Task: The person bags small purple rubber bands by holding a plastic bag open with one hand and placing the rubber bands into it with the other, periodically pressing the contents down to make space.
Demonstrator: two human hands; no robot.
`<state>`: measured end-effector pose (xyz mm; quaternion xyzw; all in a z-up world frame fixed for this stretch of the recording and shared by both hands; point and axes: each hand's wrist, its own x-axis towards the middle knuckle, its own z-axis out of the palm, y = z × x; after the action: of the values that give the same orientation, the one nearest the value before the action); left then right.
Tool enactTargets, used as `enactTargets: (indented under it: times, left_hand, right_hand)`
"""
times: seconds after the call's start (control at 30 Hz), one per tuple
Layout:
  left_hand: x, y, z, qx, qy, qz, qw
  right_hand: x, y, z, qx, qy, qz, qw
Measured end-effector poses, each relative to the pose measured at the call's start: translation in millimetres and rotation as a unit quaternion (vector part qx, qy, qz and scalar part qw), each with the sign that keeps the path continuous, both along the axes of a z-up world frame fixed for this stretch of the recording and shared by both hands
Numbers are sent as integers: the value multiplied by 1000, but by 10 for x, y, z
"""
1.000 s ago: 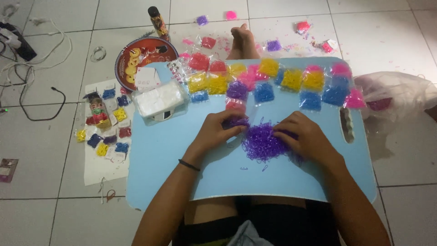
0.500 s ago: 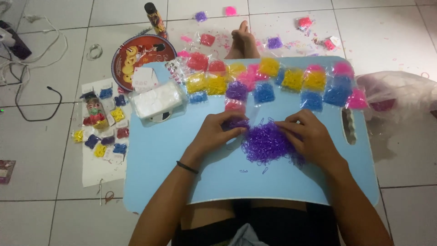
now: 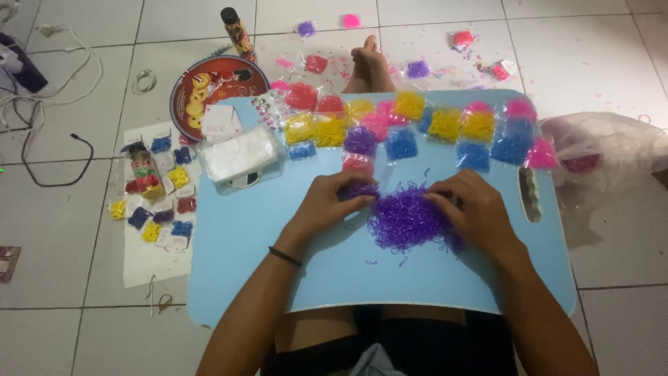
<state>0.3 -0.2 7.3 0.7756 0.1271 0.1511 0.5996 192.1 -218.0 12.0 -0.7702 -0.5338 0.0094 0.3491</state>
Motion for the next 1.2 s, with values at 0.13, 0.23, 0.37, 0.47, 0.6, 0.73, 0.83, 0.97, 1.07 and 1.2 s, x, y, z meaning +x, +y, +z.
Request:
enactTargets:
  times: [0.13,0.23,0.37,0.47,0.6,0.73,0.83,0.97,1.07,1.2]
  left_hand:
    - [-2,-5,-11,-10,-10,2,1000]
    - [-7,-9,-41,2,-18,0,1000]
    - [3,-8,-27,1,-9,4,1000]
    - [2,-3,-48,-2,-6,6,1000]
    - [8,-5,-93,-9,-10,4,1000]
    - [7,-16,-27,-9,-3,11,1000]
    - [-10,-18,-55,6,-10,-4,1000]
    - [4,-29,-52,11,-25,-12,1000]
    - [-2,-48,-68,14,-29,-20,999]
    - [-25,-9,-69,26,-54,-24,998]
  right_hand:
    - [24,-3,-27,-10,27,2,1000]
    - [9,-2,-7,-19,34,-9,999]
    - [-16,-3,13,-10,29,-13,999]
    - [-15,9,33,2,18,-7,1000]
    - [16,10,2,4,30,9,1000]
    - [-83,15,122,17,44,-6,999]
    - [-137,28,176,60,55,12,997]
    - [-105,64,134,128,56,31,990]
    - [-116,119,215,165,53,38,984]
    - [-27,303,443,176,19,64,982]
